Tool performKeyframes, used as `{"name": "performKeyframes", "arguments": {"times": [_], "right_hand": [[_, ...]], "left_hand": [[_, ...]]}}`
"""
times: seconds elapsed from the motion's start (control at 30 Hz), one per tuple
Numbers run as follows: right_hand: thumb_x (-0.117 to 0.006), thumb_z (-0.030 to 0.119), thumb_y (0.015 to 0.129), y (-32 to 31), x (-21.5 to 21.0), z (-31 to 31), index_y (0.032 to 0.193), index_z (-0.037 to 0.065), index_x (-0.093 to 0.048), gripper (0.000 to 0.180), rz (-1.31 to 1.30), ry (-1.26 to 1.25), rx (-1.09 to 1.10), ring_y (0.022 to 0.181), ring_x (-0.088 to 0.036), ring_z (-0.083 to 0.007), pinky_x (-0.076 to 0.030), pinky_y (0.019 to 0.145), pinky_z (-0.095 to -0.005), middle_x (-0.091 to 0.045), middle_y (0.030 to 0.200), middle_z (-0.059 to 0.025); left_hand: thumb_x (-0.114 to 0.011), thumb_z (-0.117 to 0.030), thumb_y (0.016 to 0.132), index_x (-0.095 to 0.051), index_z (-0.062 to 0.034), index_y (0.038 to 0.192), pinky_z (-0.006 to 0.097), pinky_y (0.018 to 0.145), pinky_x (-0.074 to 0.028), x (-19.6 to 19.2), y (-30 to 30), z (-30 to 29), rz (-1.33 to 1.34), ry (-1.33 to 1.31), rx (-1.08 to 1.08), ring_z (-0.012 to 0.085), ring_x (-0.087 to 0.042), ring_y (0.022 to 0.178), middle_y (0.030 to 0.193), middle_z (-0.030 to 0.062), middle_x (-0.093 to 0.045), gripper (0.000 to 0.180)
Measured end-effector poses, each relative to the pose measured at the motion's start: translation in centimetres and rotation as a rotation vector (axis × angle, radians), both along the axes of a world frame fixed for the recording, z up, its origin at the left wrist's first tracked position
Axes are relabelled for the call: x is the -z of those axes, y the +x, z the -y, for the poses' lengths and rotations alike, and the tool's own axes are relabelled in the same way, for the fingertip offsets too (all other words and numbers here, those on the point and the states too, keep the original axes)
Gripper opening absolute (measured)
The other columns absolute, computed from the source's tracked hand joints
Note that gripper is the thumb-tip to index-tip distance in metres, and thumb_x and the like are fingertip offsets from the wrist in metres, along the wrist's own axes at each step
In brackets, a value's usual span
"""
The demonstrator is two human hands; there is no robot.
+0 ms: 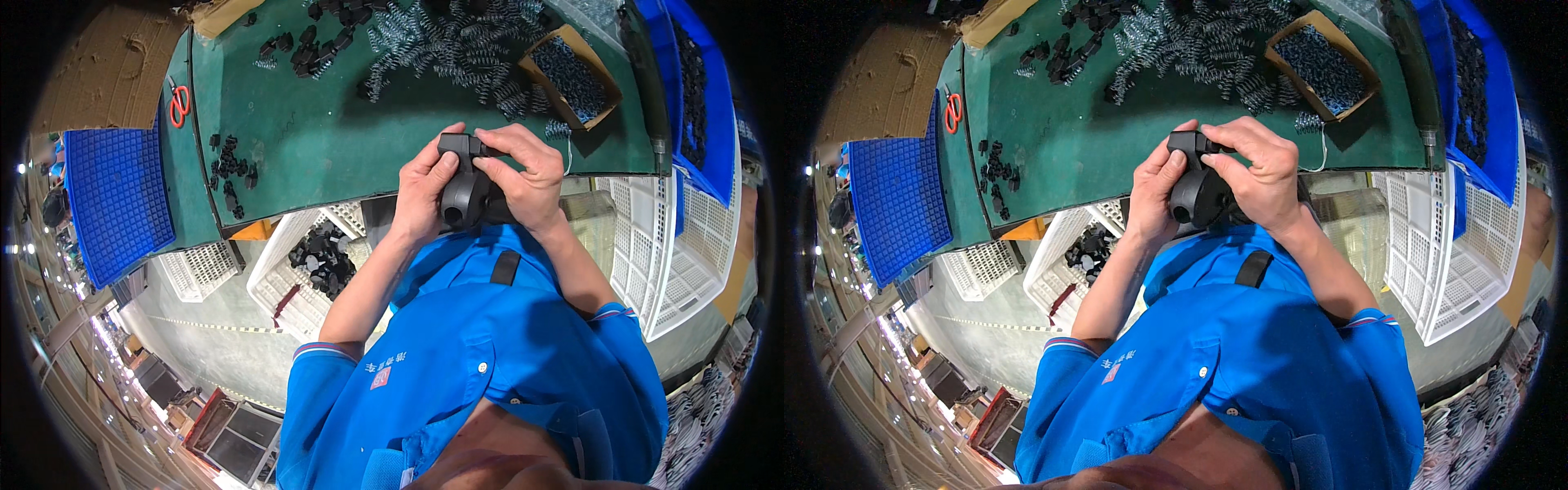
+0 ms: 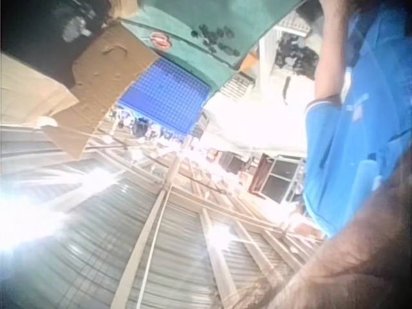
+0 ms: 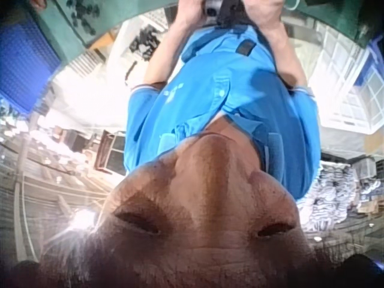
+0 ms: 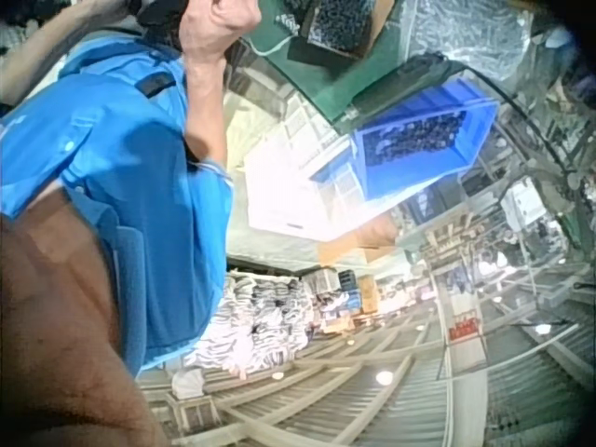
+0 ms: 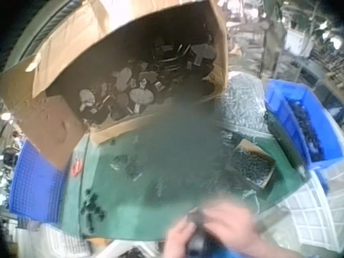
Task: The person assembles small black plastic components with metal springs at a workstation. They pick up parts, align them, and use a handheld power tool to fasten them together, then place the finished units into a white basket.
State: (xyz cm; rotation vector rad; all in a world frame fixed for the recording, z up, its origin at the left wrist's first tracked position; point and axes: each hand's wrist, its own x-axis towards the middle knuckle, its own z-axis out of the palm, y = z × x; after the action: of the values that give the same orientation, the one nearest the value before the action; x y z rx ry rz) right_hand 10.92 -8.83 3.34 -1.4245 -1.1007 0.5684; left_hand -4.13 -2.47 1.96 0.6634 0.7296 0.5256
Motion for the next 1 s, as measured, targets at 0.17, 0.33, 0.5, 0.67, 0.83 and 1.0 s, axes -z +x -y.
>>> {"name": "performKeyframes", "arguments": {"times": [0.17, 0.33, 0.5, 0.67, 0.83, 1.0], "right_hand": [[-0.072, -0.007, 0.072, -0.4, -0.3, 0.1, 0.101, -0.004, -0.071, 0.029, -0.065, -0.018, -0.015, 0.082, -0.066, -0.0197, -0.052, 0.073, -0.0275, -0.068, 0.090, -0.0120], [-0.070, -0.005, 0.071, -1.1, 0.9, 0.0, 0.096, -0.002, -0.071, 0.025, -0.088, -0.024, 0.069, 0.078, -0.066, -0.0208, -0.052, 0.070, -0.0291, -0.067, 0.087, -0.0114], [-0.064, -0.002, 0.071, -0.9, 5.6, -1.0, 0.090, 0.004, -0.071, 0.020, 0.269, -0.106, 0.107, 0.078, -0.065, -0.0274, -0.051, 0.064, -0.0343, -0.064, 0.087, -0.0097], [-0.061, -0.002, 0.071, -1.1, 6.0, -1.3, 0.090, 0.007, -0.070, 0.023, 0.435, -0.202, 0.135, 0.078, -0.063, -0.0287, -0.051, 0.064, -0.0393, -0.061, 0.083, -0.0080], [-0.061, -0.004, 0.072, -0.6, 6.3, -1.4, 0.087, 0.006, -0.067, 0.019, 0.464, -0.201, 0.074, 0.080, -0.063, -0.0300, -0.051, 0.066, -0.0406, -0.061, 0.085, -0.0090], [-0.060, -0.004, 0.073, 0.3, 6.1, -1.6, 0.087, 0.003, -0.063, 0.016, 0.544, -0.230, -0.021, 0.081, -0.064, -0.0322, -0.051, 0.066, -0.0425, -0.062, 0.086, -0.0114]], "left_hand": [[-0.057, -0.021, 0.099, -0.048, -0.0005, 0.139, 0.030, 0.090, -0.053, -0.8, -0.3, -0.6, 0.028, -0.146, 0.060, 0.0157, -0.062, 0.104, 0.119, 0.0091, -0.063, 0.046], [-0.069, -0.014, 0.087, -0.059, -0.0040, 0.132, 0.027, 0.089, -0.045, -1.9, -0.8, -2.1, -0.426, 0.819, 0.139, 0.0147, -0.059, 0.095, 0.101, 0.0044, -0.065, 0.047], [-0.074, -0.017, 0.077, -0.064, -0.0063, 0.122, 0.046, 0.101, -0.035, 0.3, 0.5, -3.9, -0.727, 1.628, 0.215, 0.0277, -0.059, 0.106, 0.104, 0.0103, -0.063, 0.047], [-0.075, -0.025, 0.077, -0.066, -0.0071, 0.113, 0.044, 0.099, -0.033, 1.8, 0.6, -4.4, -0.795, 1.527, 0.272, 0.0244, -0.055, 0.112, 0.107, 0.0082, -0.063, 0.042], [-0.076, -0.026, 0.076, -0.066, -0.0107, 0.114, 0.042, 0.094, -0.034, 1.3, 0.2, -4.9, -0.736, 1.457, 0.435, 0.0242, -0.055, 0.104, 0.102, 0.0053, -0.063, 0.042], [-0.076, -0.026, 0.075, -0.064, -0.0104, 0.114, 0.044, 0.091, -0.035, 0.9, 1.0, -4.5, -0.865, 1.593, 0.485, 0.0242, -0.055, 0.103, 0.100, 0.0041, -0.061, 0.043]]}}
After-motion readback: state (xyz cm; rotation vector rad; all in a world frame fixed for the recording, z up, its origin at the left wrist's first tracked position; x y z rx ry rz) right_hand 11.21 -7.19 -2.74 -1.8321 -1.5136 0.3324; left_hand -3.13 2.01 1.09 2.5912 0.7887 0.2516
